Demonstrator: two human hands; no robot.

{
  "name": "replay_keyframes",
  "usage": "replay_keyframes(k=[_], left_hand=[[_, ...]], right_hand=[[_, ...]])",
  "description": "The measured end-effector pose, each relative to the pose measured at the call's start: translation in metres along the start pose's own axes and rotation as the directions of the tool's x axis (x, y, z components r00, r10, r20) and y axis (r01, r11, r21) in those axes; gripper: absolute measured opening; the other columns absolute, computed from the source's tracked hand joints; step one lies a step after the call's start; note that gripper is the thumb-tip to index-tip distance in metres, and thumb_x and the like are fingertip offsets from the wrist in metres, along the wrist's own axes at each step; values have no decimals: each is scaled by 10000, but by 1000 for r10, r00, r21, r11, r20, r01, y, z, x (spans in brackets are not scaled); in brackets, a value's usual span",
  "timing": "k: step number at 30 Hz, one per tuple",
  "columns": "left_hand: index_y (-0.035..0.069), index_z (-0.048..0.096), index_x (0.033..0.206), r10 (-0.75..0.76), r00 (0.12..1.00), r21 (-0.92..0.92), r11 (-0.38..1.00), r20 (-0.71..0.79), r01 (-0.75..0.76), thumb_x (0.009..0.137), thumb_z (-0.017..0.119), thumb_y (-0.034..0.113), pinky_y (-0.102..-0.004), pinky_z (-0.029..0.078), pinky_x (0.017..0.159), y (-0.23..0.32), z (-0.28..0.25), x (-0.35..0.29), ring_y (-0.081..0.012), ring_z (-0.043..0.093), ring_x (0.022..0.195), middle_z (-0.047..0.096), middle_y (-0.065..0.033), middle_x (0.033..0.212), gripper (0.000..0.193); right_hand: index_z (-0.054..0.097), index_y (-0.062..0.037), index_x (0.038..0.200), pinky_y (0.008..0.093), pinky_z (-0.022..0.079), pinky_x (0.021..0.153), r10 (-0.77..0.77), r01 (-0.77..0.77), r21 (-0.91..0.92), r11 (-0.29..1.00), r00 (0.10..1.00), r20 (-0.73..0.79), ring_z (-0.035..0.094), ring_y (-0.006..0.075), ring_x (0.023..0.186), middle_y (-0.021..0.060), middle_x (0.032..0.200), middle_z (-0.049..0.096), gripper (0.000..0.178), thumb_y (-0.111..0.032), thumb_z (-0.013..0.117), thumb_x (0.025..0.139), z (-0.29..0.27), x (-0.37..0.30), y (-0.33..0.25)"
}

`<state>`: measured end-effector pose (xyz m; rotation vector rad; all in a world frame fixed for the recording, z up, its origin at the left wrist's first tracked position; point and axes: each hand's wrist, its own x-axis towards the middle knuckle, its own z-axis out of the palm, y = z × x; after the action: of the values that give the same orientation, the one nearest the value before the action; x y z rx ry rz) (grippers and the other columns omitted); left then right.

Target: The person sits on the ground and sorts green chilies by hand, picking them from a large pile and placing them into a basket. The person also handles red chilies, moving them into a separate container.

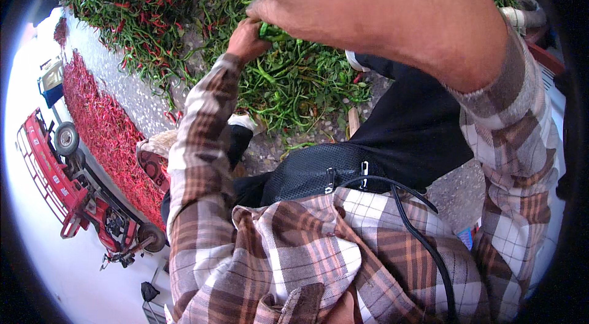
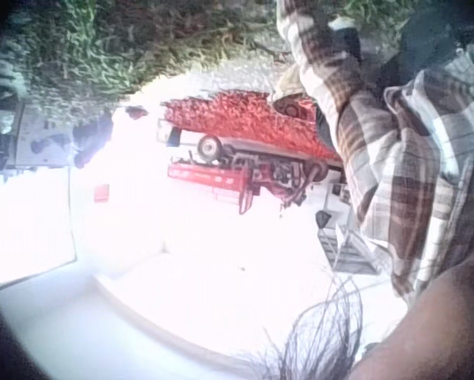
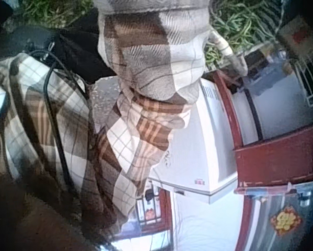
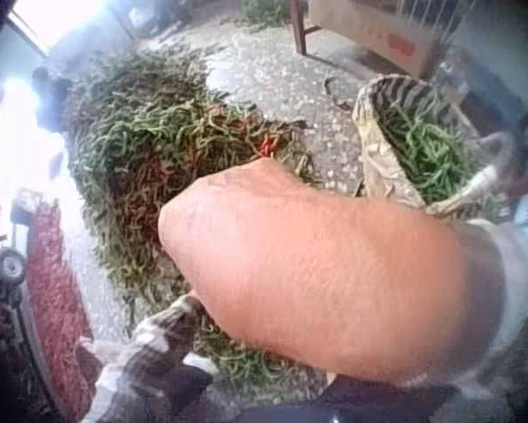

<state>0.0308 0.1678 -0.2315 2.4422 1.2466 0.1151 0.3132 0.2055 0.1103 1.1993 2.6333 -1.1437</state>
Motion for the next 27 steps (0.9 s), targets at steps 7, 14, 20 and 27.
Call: replay_keyframes(k=[7, 14, 20, 27], left_hand=[[135, 576, 1111, -96, 995, 148, 984, -31, 99, 758, 621, 181, -406, 453, 874, 7, 31, 46, -296, 554, 1065, 601, -103, 1115, 359], [4, 595, 1042, -558, 782, -707, 433, 278, 560, 688, 714, 24, -318, 510, 753, 12, -52, -18, -166, 624, 802, 664, -73, 896, 374], [25, 549, 1145, -503, 706, -782, 91, 499, 617, 759, 676, 34, -303, 513, 679, 46, -125, -83, -166, 629, 748, 654, -57, 880, 407], [23, 466, 1248, -442, 835, -938, -261, 327, 228, 770, 654, 121, -330, 529, 730, 127, -183, -146, -205, 634, 848, 618, -83, 945, 523]], right_hand=[[649, 13, 813, 370, 510, 704, -46, 46, -23, 999, 999, -15, 625, 284, 783, 159, 783, 638, 195, -178, 624, 784, 3, 0, 0], [646, 23, 796, 415, 512, 691, -46, 44, -80, 996, 999, -24, 637, 338, 766, 211, 773, 634, 169, -139, 605, 772, 0, 6, 1], [625, 39, 766, 463, 500, 698, -231, 171, -241, 955, 941, -248, 623, 393, 774, 242, 774, 624, 224, -179, 575, 768, 27, 17, -3], [641, 43, 817, 437, 489, 628, -204, 202, -47, 978, 978, -36, 630, 359, 701, 232, 725, 621, 325, -269, 654, 724, 75, 41, -16]])
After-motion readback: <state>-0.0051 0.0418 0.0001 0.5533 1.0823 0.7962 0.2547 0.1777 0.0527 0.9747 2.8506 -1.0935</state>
